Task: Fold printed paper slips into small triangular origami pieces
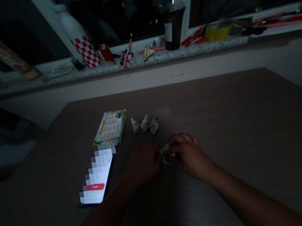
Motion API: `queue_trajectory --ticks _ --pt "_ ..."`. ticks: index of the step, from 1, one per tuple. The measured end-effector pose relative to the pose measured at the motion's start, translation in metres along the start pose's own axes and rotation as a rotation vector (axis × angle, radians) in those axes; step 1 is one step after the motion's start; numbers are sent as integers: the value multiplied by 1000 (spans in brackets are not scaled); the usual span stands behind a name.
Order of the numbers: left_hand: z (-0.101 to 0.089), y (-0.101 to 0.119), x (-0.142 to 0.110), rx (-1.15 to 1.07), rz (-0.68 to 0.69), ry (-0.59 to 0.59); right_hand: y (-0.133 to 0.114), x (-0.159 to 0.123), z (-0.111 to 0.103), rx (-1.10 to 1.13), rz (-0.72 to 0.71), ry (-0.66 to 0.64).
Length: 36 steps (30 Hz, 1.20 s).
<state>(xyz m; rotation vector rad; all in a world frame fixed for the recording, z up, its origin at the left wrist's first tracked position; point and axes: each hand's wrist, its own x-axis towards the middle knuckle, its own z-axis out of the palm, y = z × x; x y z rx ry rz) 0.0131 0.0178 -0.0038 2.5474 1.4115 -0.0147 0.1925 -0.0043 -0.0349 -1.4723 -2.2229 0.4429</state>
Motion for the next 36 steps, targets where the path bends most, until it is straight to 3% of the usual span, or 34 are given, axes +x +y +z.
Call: queue_trajectory --ticks 10,36 --pt "-5 1 0 -17 -7 -41 6 -3 -9 -10 -64 -108" --pt "-8 4 1 -1 -39 -47 4 -3 -9 -6 -41 -103"
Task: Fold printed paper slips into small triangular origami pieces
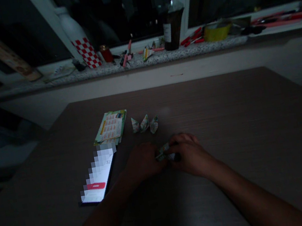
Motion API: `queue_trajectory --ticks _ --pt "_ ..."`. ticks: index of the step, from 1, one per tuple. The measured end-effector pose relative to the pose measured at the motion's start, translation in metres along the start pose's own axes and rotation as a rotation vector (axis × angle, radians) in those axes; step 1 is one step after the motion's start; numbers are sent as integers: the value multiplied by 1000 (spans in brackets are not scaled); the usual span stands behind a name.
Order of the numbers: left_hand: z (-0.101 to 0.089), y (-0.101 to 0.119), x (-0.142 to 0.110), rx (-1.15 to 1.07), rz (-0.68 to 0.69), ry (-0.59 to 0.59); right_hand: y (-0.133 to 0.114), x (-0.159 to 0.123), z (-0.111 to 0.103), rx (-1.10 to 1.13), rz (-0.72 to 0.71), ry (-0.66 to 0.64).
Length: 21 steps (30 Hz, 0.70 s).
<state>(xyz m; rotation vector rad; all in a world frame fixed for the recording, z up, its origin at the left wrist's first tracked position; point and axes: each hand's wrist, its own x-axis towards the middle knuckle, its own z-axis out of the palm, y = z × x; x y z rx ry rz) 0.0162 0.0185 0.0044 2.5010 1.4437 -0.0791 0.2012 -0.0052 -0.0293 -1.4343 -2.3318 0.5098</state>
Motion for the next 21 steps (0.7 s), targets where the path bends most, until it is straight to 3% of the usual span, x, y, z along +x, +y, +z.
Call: queue_trajectory --ticks 12,21 --pt "3 -1 1 1 -4 11 0 0 -5 8 -15 -47" --pt "-7 -6 3 -21 -64 -76 1 -1 -4 5 -40 -33"
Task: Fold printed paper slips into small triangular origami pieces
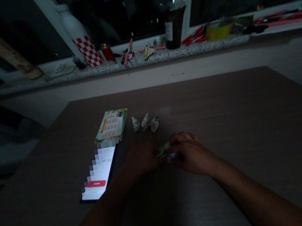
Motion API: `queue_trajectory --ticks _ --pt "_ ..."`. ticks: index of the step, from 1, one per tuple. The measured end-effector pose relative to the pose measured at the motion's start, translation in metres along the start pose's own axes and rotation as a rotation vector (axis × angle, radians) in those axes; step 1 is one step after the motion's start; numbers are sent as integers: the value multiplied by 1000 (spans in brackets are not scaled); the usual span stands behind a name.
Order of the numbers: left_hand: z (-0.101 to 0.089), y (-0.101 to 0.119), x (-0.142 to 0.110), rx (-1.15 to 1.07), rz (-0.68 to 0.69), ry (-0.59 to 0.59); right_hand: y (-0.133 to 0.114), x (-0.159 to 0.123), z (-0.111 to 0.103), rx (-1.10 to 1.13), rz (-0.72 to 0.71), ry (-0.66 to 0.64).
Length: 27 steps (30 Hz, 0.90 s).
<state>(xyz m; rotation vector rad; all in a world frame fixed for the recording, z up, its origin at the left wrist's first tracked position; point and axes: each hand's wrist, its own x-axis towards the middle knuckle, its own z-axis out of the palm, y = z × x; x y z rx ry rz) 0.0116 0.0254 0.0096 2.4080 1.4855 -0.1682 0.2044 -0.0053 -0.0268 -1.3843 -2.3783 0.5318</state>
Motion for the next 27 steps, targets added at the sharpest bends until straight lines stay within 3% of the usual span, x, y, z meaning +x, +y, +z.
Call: queue_trajectory --ticks 11,14,19,22,27 --pt "-8 -27 -5 -118 -105 -106 -2 0 -1 2 22 -15" --pt "-3 -32 -7 -148 -85 -39 -1 -1 -3 3 6 -22" --pt "4 -28 -14 -244 207 159 -2 -4 -7 28 -57 -35" --pt "9 -22 -15 -262 359 205 -2 -4 -8 35 -105 -3" --pt "23 -18 -8 -246 446 276 2 0 -6 104 -206 77"
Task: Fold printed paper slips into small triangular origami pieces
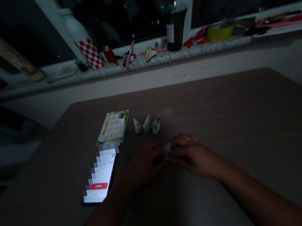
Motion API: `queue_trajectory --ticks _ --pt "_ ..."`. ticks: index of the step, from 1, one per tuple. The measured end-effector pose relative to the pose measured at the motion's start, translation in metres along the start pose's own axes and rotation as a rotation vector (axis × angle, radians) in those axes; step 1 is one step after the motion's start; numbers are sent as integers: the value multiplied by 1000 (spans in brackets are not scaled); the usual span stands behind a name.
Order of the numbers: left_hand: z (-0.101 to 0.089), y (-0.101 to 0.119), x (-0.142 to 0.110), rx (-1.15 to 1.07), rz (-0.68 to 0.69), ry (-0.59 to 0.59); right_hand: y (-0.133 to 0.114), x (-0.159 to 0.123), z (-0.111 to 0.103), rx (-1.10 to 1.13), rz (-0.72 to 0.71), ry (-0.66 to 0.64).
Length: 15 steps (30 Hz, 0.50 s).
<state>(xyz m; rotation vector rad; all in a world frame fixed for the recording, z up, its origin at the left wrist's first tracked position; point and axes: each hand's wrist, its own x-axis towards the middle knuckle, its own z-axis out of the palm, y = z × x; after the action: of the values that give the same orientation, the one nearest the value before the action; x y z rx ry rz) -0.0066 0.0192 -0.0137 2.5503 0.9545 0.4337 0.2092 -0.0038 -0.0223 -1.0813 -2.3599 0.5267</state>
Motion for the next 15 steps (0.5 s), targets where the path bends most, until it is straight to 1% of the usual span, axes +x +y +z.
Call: queue_trajectory --ticks 3,7,10,15 --pt "3 -1 1 -26 -14 122 3 2 -1 22 -33 140" --pt "3 2 0 -133 -74 261 5 3 -3 14 -71 338" --pt "5 6 0 -213 -122 312 3 4 -2 19 -87 410" --pt "9 13 0 -285 -184 340 -3 5 -1 40 -122 469"
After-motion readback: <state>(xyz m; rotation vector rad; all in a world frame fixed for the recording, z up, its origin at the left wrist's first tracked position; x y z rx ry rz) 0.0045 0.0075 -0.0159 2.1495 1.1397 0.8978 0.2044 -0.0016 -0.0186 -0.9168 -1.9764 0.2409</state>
